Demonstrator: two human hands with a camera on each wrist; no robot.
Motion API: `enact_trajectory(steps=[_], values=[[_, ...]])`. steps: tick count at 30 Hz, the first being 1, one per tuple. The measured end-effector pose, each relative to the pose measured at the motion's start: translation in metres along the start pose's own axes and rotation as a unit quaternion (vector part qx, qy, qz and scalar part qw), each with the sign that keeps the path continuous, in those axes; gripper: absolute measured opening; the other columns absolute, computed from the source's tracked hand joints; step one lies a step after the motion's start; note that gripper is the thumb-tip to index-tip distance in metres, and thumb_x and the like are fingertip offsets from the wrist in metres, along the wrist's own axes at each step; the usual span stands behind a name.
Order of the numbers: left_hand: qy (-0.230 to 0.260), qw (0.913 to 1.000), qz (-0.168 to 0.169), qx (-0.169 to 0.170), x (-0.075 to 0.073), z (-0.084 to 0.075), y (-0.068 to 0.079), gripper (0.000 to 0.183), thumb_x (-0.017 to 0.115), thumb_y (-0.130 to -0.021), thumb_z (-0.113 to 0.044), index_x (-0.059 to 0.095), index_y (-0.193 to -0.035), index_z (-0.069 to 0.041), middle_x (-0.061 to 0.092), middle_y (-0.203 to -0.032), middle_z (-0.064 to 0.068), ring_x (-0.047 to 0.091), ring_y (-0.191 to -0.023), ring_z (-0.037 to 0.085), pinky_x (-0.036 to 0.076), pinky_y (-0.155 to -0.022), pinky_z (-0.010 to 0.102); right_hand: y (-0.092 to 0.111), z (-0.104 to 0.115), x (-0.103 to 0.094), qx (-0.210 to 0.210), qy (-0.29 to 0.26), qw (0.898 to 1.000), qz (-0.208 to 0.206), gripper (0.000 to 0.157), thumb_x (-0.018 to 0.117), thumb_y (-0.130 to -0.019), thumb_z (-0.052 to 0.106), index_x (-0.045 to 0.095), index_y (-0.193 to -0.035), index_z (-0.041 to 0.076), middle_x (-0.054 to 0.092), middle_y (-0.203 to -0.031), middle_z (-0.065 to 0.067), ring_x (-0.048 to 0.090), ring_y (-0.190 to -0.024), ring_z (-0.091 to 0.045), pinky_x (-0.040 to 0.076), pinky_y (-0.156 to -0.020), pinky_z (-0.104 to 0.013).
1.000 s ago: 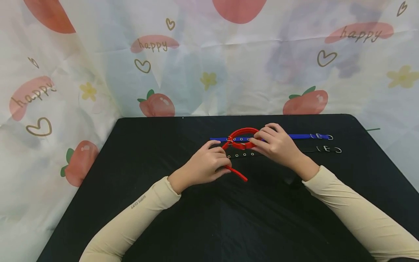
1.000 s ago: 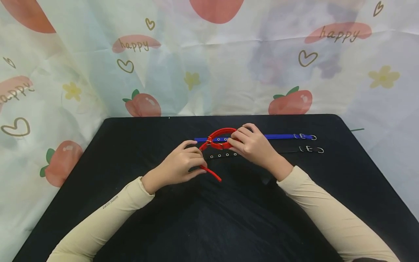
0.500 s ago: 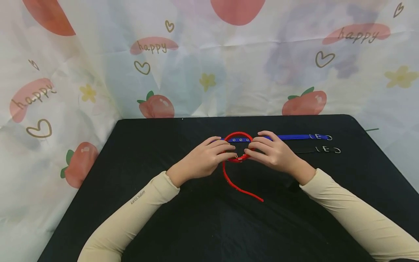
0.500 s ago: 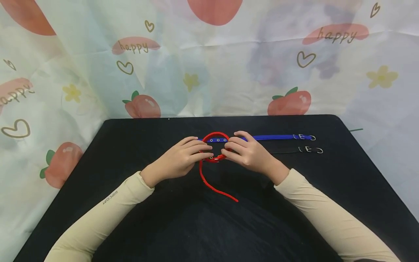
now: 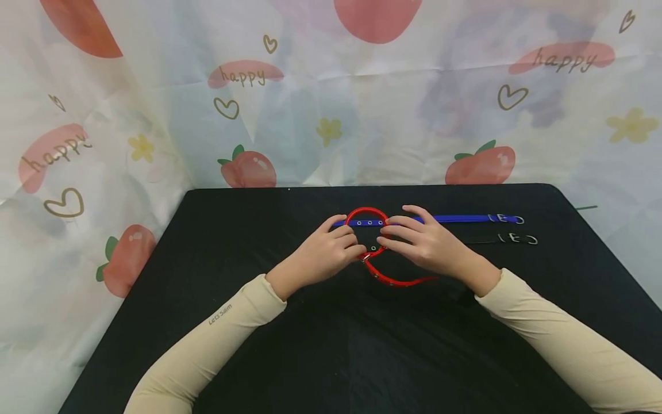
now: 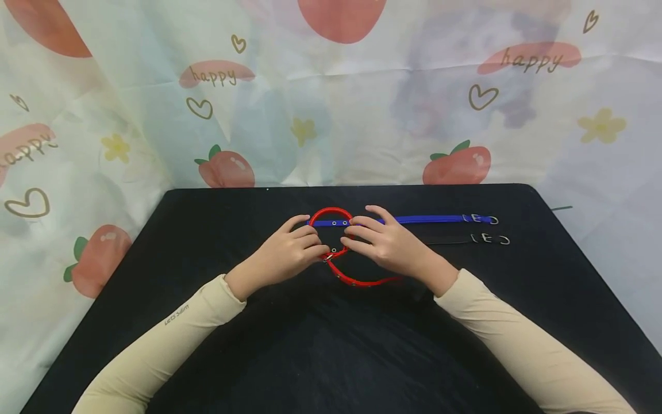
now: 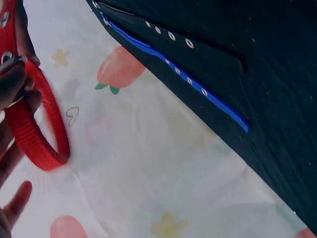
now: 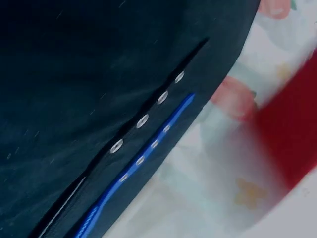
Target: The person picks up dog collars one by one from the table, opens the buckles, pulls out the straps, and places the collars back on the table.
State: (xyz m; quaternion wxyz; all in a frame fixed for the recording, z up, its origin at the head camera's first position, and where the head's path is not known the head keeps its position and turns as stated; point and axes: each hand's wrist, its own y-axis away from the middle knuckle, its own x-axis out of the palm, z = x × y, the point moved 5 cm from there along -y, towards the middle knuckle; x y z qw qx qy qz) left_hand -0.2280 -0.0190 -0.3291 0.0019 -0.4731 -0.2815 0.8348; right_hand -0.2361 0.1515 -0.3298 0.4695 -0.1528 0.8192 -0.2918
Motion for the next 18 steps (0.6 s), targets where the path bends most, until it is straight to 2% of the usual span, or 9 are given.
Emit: enact_trajectory(steps=[2, 10, 14, 18], values=[[-0.008, 0.9998, -0.010, -0.015, 0.000, -0.001, -0.001, 0.017, 0.070, -0.084, -0.032, 0.071, -0.094, -0.020, 0.071, -0.084, -0.006, 0.062, -0.087, 0.012, 0.042, -0.103, 0.038, -0.004, 0.003, 0.000, 0.004, -0.009, 1.000, 0.015, 0.034, 0.038, -0.101, 0.019, 0.071, -0.102, 0.010, 0.071, -0.095, -0.008, 0.065, -0.093, -0.025, 0.047, -0.088, -0.053], [-0.012, 0.9976, -0.022, -0.065, 0.002, -0.003, -0.003, 0.022, 0.069, -0.083, -0.036, 0.071, -0.093, -0.017, 0.071, -0.086, -0.003, 0.062, -0.088, 0.014, 0.044, -0.100, 0.039, -0.021, 0.014, -0.007, 0.046, -0.032, 0.998, 0.019, 0.045, 0.042, -0.098, 0.040, 0.073, -0.090, 0.008, 0.071, -0.080, -0.005, 0.065, -0.083, -0.023, 0.045, -0.092, -0.053], [0.010, 0.9952, -0.024, -0.094, 0.001, -0.001, -0.001, 0.025, 0.070, -0.083, -0.036, 0.071, -0.096, -0.015, 0.071, -0.086, -0.002, 0.063, -0.087, 0.015, 0.044, -0.099, 0.038, -0.021, 0.015, -0.006, 0.057, -0.023, 0.998, 0.016, 0.038, 0.049, -0.096, 0.035, 0.071, -0.089, 0.005, 0.069, -0.074, -0.006, 0.064, -0.075, -0.022, 0.048, -0.088, -0.052], [0.027, 0.9939, -0.033, -0.102, 0.000, -0.001, 0.001, 0.024, 0.068, -0.084, -0.037, 0.070, -0.097, -0.016, 0.068, -0.081, -0.004, 0.062, -0.083, 0.014, 0.044, -0.099, 0.036, -0.018, 0.014, -0.005, 0.063, -0.020, 0.998, 0.017, 0.028, 0.055, -0.094, 0.027, 0.071, -0.091, 0.004, 0.069, -0.073, -0.006, 0.063, -0.070, -0.022, 0.049, -0.085, -0.051]])
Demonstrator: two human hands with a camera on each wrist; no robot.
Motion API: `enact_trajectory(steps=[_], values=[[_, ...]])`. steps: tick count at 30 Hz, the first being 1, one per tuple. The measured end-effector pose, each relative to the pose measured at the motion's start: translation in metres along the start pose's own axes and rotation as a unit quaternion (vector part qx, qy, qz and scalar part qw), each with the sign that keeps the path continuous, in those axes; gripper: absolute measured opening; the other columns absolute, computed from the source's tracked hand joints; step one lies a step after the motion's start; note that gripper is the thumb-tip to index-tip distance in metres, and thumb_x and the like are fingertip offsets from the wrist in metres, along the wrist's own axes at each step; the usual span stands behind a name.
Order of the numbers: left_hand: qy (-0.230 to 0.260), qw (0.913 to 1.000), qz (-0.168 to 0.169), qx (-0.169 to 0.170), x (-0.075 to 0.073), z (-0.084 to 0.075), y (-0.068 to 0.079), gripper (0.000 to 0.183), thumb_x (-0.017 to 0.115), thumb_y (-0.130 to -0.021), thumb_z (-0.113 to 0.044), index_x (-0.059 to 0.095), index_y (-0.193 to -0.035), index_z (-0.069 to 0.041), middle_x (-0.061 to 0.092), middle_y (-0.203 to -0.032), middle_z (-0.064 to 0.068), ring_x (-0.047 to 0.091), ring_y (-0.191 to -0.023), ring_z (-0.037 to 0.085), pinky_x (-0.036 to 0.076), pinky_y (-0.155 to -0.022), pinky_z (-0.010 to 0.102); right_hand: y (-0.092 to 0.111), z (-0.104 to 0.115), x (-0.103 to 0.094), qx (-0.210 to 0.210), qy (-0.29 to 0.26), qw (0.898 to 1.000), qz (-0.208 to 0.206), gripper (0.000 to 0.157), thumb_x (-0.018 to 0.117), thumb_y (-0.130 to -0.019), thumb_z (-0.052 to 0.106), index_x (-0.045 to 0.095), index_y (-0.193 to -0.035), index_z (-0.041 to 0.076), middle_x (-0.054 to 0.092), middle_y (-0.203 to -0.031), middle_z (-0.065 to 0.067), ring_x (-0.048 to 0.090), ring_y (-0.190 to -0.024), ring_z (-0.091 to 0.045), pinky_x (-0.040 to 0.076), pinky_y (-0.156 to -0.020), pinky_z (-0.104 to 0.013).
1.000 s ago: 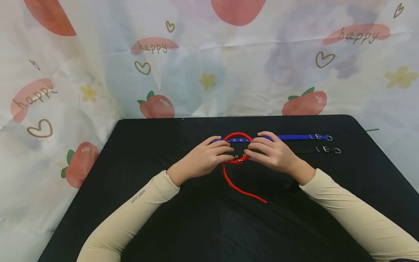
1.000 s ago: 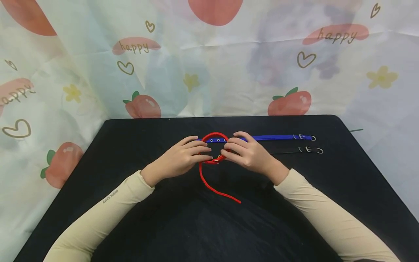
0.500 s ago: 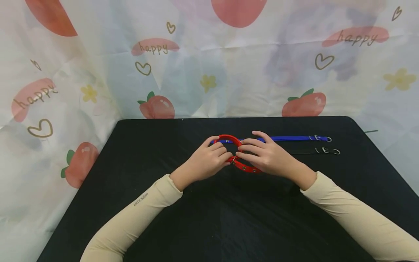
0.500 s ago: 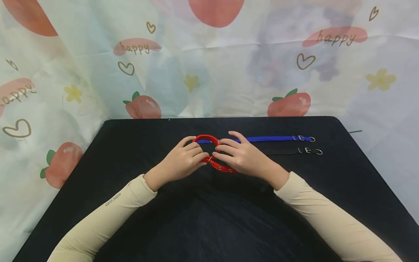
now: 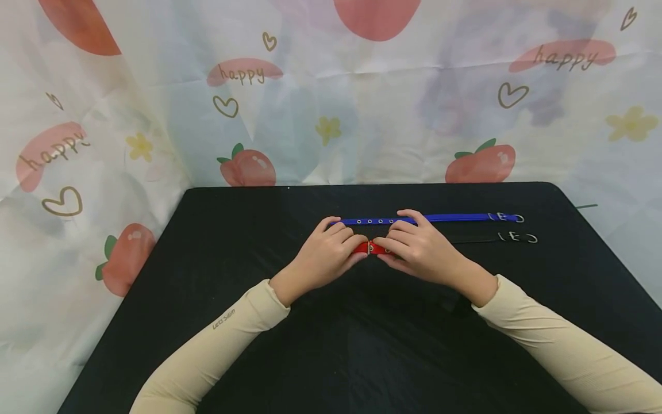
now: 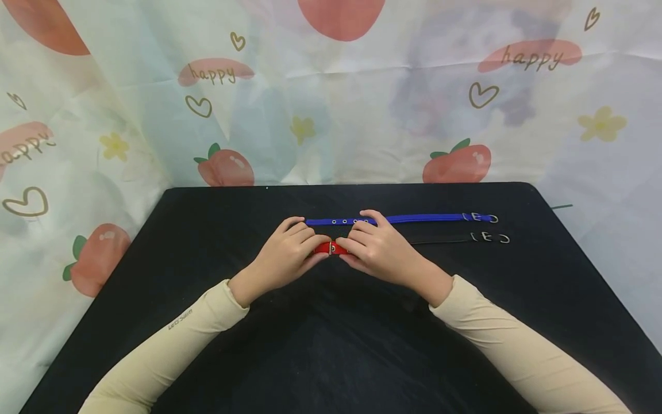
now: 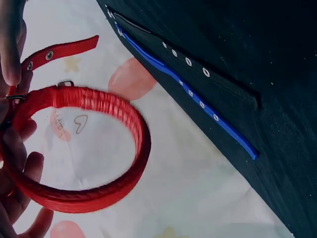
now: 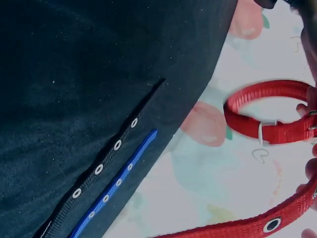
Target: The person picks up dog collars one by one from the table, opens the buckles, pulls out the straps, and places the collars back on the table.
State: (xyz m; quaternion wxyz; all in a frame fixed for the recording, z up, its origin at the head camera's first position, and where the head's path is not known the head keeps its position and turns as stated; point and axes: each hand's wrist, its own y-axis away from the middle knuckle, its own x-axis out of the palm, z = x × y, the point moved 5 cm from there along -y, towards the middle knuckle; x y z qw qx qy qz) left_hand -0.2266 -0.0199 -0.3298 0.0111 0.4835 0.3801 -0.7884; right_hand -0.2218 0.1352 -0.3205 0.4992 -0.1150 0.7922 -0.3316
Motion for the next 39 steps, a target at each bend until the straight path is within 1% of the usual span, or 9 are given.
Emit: enact_trajectory(steps=[4, 8, 11, 17, 21, 26, 32, 36, 39], values=[[0.008, 0.9999, 0.001, -0.010, -0.002, 0.004, 0.003, 0.024, 0.071, -0.082, -0.039, 0.070, -0.094, -0.018, 0.067, -0.080, -0.005, 0.061, -0.082, 0.014, 0.043, -0.100, 0.038, 0.000, -0.002, -0.001, 0.007, 0.005, 1.000, 0.005, 0.033, 0.050, -0.096, 0.031, 0.072, -0.092, 0.006, 0.070, -0.073, -0.005, 0.063, -0.071, -0.021, 0.048, -0.085, -0.050], [0.013, 0.9995, 0.014, -0.024, -0.005, 0.010, 0.005, 0.025, 0.073, -0.079, -0.039, 0.071, -0.093, -0.018, 0.069, -0.083, -0.005, 0.061, -0.085, 0.014, 0.042, -0.101, 0.040, 0.002, -0.006, -0.003, 0.020, 0.008, 1.000, 0.014, 0.039, 0.045, -0.098, 0.035, 0.073, -0.091, 0.008, 0.070, -0.074, -0.004, 0.063, -0.071, -0.020, 0.047, -0.087, -0.050], [0.013, 0.9993, 0.024, -0.025, -0.006, 0.011, 0.005, 0.025, 0.072, -0.080, -0.039, 0.072, -0.095, -0.019, 0.071, -0.086, -0.004, 0.061, -0.087, 0.015, 0.041, -0.102, 0.042, 0.003, -0.008, -0.006, 0.023, 0.009, 1.000, 0.017, 0.039, 0.046, -0.098, 0.036, 0.073, -0.089, 0.009, 0.071, -0.074, -0.003, 0.063, -0.071, -0.020, 0.047, -0.087, -0.050], [0.018, 0.9988, 0.030, -0.033, -0.008, 0.011, 0.004, 0.025, 0.070, -0.082, -0.039, 0.073, -0.097, -0.020, 0.071, -0.086, -0.005, 0.061, -0.087, 0.015, 0.039, -0.102, 0.043, 0.005, -0.010, -0.009, 0.022, 0.012, 1.000, 0.019, 0.044, 0.041, -0.099, 0.038, 0.073, -0.089, 0.009, 0.071, -0.075, -0.003, 0.063, -0.071, -0.020, 0.047, -0.086, -0.051], [0.021, 0.9984, 0.033, -0.040, -0.008, 0.011, 0.003, 0.023, 0.069, -0.082, -0.039, 0.072, -0.096, -0.021, 0.070, -0.085, -0.005, 0.061, -0.087, 0.015, 0.038, -0.103, 0.045, 0.005, -0.009, -0.011, 0.021, 0.009, 1.000, 0.017, 0.043, 0.043, -0.099, 0.038, 0.073, -0.088, 0.009, 0.071, -0.074, -0.003, 0.063, -0.070, -0.019, 0.047, -0.086, -0.050], [0.025, 0.9984, 0.031, -0.041, -0.008, 0.011, 0.003, 0.023, 0.068, -0.083, -0.038, 0.070, -0.097, -0.021, 0.069, -0.085, -0.004, 0.061, -0.086, 0.014, 0.038, -0.103, 0.045, 0.006, -0.009, -0.012, 0.023, 0.010, 1.000, 0.014, 0.044, 0.042, -0.099, 0.037, 0.073, -0.090, 0.008, 0.071, -0.075, -0.004, 0.063, -0.071, -0.020, 0.047, -0.087, -0.050], [0.039, 0.9984, 0.028, -0.030, -0.010, 0.010, 0.000, 0.026, 0.070, -0.082, -0.037, 0.068, -0.100, -0.018, 0.068, -0.086, -0.003, 0.062, -0.085, 0.015, 0.039, -0.104, 0.043, 0.004, -0.005, -0.012, 0.020, 0.007, 1.000, -0.011, 0.044, 0.043, -0.099, 0.037, 0.072, -0.090, 0.005, 0.070, -0.074, -0.005, 0.063, -0.069, -0.020, 0.048, -0.086, -0.050], [0.044, 0.9986, 0.018, -0.022, -0.012, 0.007, -0.003, 0.023, 0.070, -0.083, -0.036, 0.069, -0.097, -0.018, 0.067, -0.082, -0.003, 0.060, -0.083, 0.014, 0.039, -0.104, 0.043, 0.000, -0.002, -0.012, 0.014, 0.003, 1.000, -0.022, 0.041, 0.045, -0.099, 0.035, 0.072, -0.091, 0.005, 0.070, -0.073, -0.006, 0.063, -0.069, -0.020, 0.048, -0.086, -0.050], [0.041, 0.9987, 0.016, -0.025, -0.011, 0.006, -0.005, 0.021, 0.071, -0.081, -0.036, 0.070, -0.094, -0.019, 0.067, -0.079, -0.004, 0.060, -0.081, 0.014, 0.039, -0.103, 0.043, -0.002, -0.001, -0.012, 0.013, 0.006, 1.000, -0.015, 0.040, 0.046, -0.098, 0.035, 0.072, -0.091, 0.006, 0.070, -0.074, -0.005, 0.064, -0.070, -0.020, 0.048, -0.087, -0.050]])
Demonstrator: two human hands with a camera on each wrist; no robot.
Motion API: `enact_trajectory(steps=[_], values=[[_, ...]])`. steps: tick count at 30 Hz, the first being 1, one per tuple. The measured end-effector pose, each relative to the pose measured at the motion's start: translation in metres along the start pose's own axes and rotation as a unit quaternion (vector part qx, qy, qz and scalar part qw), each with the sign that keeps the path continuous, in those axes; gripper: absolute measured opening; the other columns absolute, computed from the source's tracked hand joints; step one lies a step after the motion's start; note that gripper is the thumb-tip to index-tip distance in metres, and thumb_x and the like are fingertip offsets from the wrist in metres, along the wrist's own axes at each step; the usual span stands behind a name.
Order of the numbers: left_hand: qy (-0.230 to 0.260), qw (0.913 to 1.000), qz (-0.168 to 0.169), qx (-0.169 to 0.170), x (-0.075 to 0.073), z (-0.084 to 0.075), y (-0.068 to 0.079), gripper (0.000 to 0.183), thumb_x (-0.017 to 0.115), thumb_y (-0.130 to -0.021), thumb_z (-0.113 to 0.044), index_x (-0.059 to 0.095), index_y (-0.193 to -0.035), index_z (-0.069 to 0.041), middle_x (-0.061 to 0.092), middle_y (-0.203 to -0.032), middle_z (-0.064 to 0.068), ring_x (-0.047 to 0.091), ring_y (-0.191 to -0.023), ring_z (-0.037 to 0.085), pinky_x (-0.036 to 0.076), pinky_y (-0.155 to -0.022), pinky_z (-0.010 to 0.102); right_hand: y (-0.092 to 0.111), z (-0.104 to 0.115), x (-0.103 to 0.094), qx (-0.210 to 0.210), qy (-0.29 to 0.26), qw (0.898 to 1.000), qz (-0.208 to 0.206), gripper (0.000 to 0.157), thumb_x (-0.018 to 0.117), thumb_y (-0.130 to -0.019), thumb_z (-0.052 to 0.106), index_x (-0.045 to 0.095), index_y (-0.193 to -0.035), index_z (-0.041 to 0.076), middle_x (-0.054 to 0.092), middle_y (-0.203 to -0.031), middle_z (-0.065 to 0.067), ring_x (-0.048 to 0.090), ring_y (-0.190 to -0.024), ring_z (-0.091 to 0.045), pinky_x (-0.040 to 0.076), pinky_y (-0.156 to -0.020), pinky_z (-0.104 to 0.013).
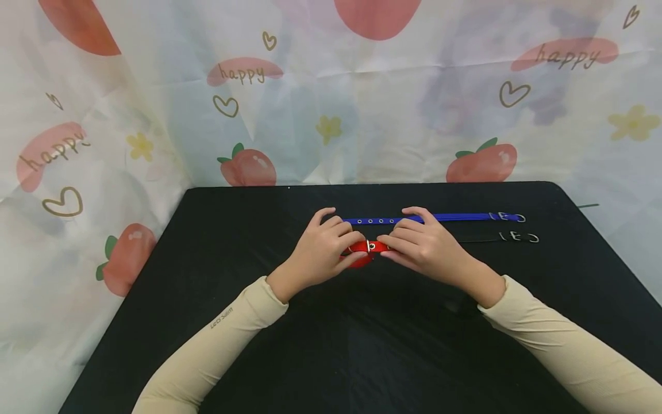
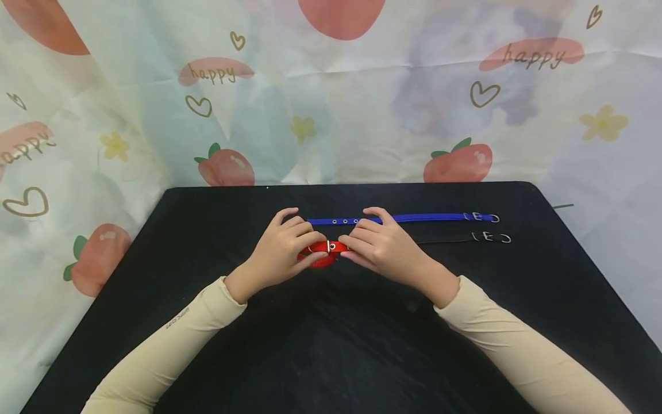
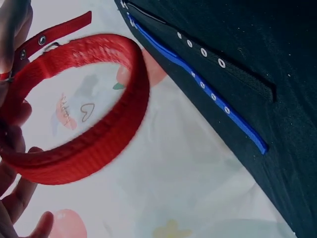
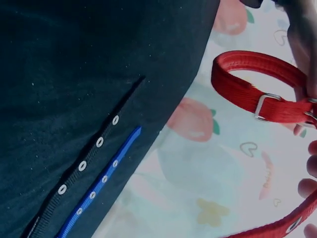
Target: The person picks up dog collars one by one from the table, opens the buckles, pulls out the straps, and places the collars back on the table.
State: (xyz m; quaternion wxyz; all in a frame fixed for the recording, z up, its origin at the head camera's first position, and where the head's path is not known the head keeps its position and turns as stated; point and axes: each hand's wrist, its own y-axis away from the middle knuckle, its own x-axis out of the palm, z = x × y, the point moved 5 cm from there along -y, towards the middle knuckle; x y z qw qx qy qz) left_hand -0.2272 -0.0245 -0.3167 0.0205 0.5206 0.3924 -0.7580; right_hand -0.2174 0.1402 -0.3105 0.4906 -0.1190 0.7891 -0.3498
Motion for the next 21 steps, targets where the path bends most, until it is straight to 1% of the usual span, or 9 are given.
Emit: enact_trajectory(steps=[5, 9, 12, 16, 19, 21], values=[[-0.027, 0.9994, 0.017, -0.009, 0.0042, 0.0007, -0.0004, 0.021, 0.071, -0.080, -0.040, 0.072, -0.090, -0.021, 0.068, -0.078, -0.005, 0.059, -0.080, 0.013, 0.038, -0.103, 0.045, -0.0001, -0.0012, 0.0005, -0.001, 0.012, 1.000, 0.022, 0.041, 0.044, -0.099, 0.037, 0.073, -0.089, 0.008, 0.071, -0.075, -0.004, 0.064, -0.071, -0.019, 0.047, -0.088, -0.049], [-0.047, 0.9984, 0.029, -0.010, 0.0054, 0.0023, -0.0001, 0.022, 0.070, -0.080, -0.043, 0.072, -0.089, -0.023, 0.066, -0.078, -0.006, 0.058, -0.081, 0.014, 0.038, -0.103, 0.046, 0.0014, -0.0031, 0.0003, -0.007, 0.013, 1.000, 0.027, 0.040, 0.046, -0.098, 0.036, 0.073, -0.088, 0.009, 0.071, -0.075, -0.002, 0.063, -0.071, -0.018, 0.047, -0.087, -0.050], [-0.052, 0.9981, 0.033, -0.007, 0.0060, 0.0042, 0.0004, 0.021, 0.070, -0.081, -0.043, 0.072, -0.088, -0.024, 0.064, -0.077, -0.006, 0.057, -0.083, 0.014, 0.038, -0.103, 0.047, 0.0024, -0.0045, -0.0008, -0.008, 0.009, 1.000, 0.027, 0.039, 0.046, -0.098, 0.035, 0.073, -0.089, 0.009, 0.071, -0.075, -0.002, 0.063, -0.071, -0.017, 0.047, -0.086, -0.050], [-0.047, 0.9984, 0.032, -0.005, 0.0068, 0.0059, 0.0022, 0.021, 0.070, -0.080, -0.042, 0.071, -0.089, -0.024, 0.065, -0.078, -0.006, 0.058, -0.084, 0.015, 0.038, -0.103, 0.047, 0.0037, -0.0059, -0.0021, -0.009, 0.000, 1.000, 0.030, 0.044, 0.042, -0.099, 0.036, 0.073, -0.089, 0.008, 0.071, -0.075, -0.002, 0.063, -0.071, -0.018, 0.047, -0.085, -0.050], [-0.032, 0.9992, 0.023, -0.009, 0.0066, 0.0064, 0.0043, 0.021, 0.071, -0.080, -0.042, 0.072, -0.090, -0.024, 0.068, -0.080, -0.006, 0.058, -0.084, 0.014, 0.038, -0.103, 0.047, 0.0047, -0.0067, -0.0033, -0.004, -0.008, 0.999, 0.035, 0.045, 0.041, -0.099, 0.037, 0.073, -0.090, 0.008, 0.071, -0.076, -0.003, 0.063, -0.071, -0.018, 0.047, -0.086, -0.049], [-0.021, 0.9996, 0.013, -0.013, 0.0059, 0.0062, 0.0054, 0.021, 0.071, -0.080, -0.042, 0.072, -0.091, -0.023, 0.069, -0.080, -0.006, 0.058, -0.084, 0.014, 0.037, -0.103, 0.047, 0.0053, -0.0071, -0.0045, -0.002, -0.010, 0.999, 0.030, 0.044, 0.042, -0.099, 0.038, 0.073, -0.090, 0.008, 0.071, -0.075, -0.003, 0.063, -0.070, -0.018, 0.048, -0.085, -0.049]])
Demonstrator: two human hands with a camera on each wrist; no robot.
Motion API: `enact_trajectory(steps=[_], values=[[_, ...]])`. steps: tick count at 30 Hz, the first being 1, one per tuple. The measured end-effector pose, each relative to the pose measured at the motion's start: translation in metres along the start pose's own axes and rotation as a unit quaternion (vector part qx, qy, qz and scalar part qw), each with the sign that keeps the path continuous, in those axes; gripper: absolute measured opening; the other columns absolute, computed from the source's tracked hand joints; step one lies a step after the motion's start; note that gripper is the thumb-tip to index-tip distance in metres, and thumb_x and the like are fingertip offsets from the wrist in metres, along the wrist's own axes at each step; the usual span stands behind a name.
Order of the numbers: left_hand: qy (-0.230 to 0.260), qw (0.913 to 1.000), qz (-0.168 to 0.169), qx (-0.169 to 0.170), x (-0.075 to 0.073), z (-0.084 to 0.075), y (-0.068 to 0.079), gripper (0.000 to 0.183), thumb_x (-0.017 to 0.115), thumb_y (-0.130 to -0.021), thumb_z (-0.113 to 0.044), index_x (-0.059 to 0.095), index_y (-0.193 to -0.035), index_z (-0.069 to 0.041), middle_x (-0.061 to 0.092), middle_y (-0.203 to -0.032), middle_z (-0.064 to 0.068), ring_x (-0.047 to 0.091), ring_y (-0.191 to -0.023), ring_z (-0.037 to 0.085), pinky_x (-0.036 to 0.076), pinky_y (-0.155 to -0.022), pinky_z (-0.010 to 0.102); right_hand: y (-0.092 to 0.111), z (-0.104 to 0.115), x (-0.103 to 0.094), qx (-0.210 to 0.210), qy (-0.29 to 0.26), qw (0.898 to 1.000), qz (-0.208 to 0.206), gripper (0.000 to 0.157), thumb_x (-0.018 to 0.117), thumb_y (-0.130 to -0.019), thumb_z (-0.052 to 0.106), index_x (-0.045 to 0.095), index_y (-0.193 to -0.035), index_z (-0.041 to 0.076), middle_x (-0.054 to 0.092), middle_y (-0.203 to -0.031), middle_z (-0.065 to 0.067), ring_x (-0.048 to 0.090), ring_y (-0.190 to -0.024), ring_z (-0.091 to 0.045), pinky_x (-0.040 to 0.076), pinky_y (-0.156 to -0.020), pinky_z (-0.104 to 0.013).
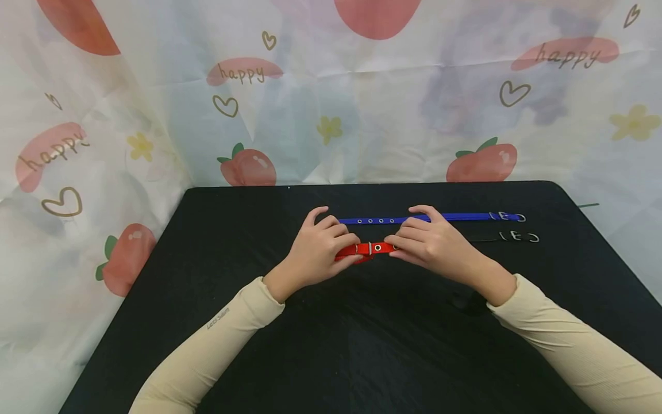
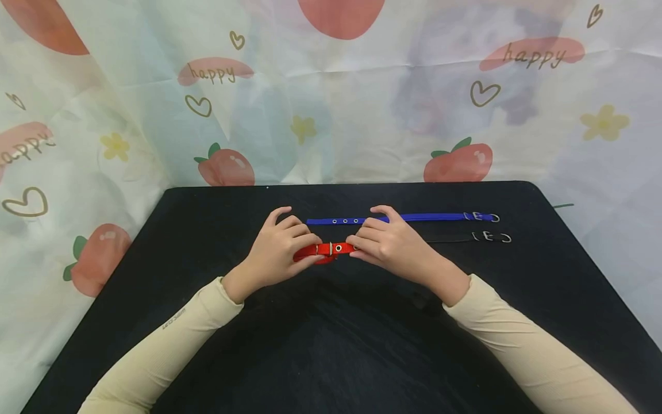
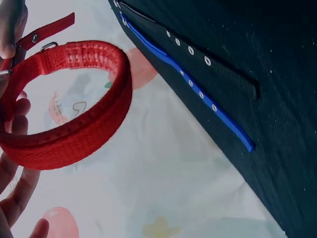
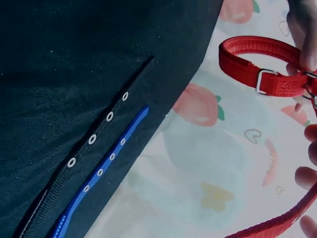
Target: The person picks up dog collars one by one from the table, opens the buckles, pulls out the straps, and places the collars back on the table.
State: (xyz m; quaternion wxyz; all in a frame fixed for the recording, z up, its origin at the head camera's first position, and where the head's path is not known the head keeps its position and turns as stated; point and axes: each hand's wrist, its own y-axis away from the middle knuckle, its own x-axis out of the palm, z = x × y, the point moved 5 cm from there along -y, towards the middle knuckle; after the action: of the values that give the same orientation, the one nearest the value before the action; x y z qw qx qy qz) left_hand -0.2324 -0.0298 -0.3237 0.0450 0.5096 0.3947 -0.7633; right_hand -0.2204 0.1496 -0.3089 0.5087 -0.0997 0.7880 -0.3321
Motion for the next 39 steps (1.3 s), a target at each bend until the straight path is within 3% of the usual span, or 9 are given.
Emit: enact_trajectory(steps=[9, 18, 23, 29, 35, 39], values=[[0.015, 0.9994, -0.029, 0.008, -0.006, -0.007, -0.004, 0.019, 0.072, -0.079, -0.036, 0.072, -0.091, -0.021, 0.066, -0.074, -0.006, 0.058, -0.074, 0.012, 0.040, -0.099, 0.043, -0.001, 0.003, -0.003, 0.002, -0.010, 0.999, -0.036, 0.042, 0.044, -0.099, 0.036, 0.073, -0.088, 0.007, 0.066, -0.067, -0.003, 0.060, -0.066, -0.019, 0.049, -0.082, -0.048], [0.015, 0.9997, -0.009, 0.016, -0.003, -0.012, -0.007, 0.020, 0.072, -0.079, -0.035, 0.072, -0.092, -0.020, 0.069, -0.078, -0.007, 0.060, -0.077, 0.011, 0.040, -0.100, 0.040, -0.007, 0.011, 0.004, -0.012, -0.002, 0.999, -0.044, 0.041, 0.044, -0.099, 0.033, 0.073, -0.088, 0.006, 0.060, -0.066, -0.003, 0.055, -0.064, -0.017, 0.051, -0.081, -0.047], [0.023, 0.9995, -0.013, 0.015, -0.003, -0.013, -0.006, 0.021, 0.073, -0.079, -0.036, 0.073, -0.092, -0.020, 0.070, -0.078, -0.006, 0.060, -0.076, 0.012, 0.040, -0.100, 0.041, -0.008, 0.014, 0.008, -0.010, -0.006, 0.998, -0.058, 0.039, 0.045, -0.099, 0.031, 0.072, -0.089, 0.005, 0.059, -0.066, -0.003, 0.054, -0.062, -0.015, 0.052, -0.079, -0.046], [0.017, 0.9996, -0.023, 0.005, -0.006, -0.010, -0.004, 0.022, 0.073, -0.079, -0.036, 0.073, -0.094, -0.021, 0.069, -0.078, -0.006, 0.061, -0.077, 0.012, 0.040, -0.100, 0.042, 0.001, 0.011, 0.009, 0.014, -0.018, 0.999, -0.035, 0.045, 0.041, -0.099, 0.037, 0.072, -0.098, 0.004, 0.065, -0.071, -0.003, 0.059, -0.067, -0.018, 0.050, -0.080, -0.047], [0.027, 0.9991, -0.030, -0.012, -0.010, -0.004, 0.000, 0.021, 0.074, -0.079, -0.035, 0.072, -0.093, -0.020, 0.069, -0.076, -0.006, 0.061, -0.075, 0.012, 0.041, -0.099, 0.042, 0.011, 0.003, 0.003, 0.051, -0.034, 0.998, -0.033, 0.048, 0.039, -0.099, 0.041, 0.073, -0.096, 0.006, 0.065, -0.072, -0.003, 0.057, -0.068, -0.017, 0.048, -0.082, -0.047], [0.033, 0.9990, -0.029, -0.002, -0.009, -0.006, -0.002, 0.022, 0.075, -0.078, -0.035, 0.073, -0.094, -0.019, 0.070, -0.078, -0.005, 0.061, -0.076, 0.012, 0.041, -0.100, 0.041, 0.005, 0.006, 0.003, 0.033, -0.024, 0.999, -0.034, 0.045, 0.040, -0.100, 0.037, 0.072, -0.097, 0.005, 0.061, -0.070, -0.003, 0.056, -0.068, -0.018, 0.048, -0.081, -0.047]])
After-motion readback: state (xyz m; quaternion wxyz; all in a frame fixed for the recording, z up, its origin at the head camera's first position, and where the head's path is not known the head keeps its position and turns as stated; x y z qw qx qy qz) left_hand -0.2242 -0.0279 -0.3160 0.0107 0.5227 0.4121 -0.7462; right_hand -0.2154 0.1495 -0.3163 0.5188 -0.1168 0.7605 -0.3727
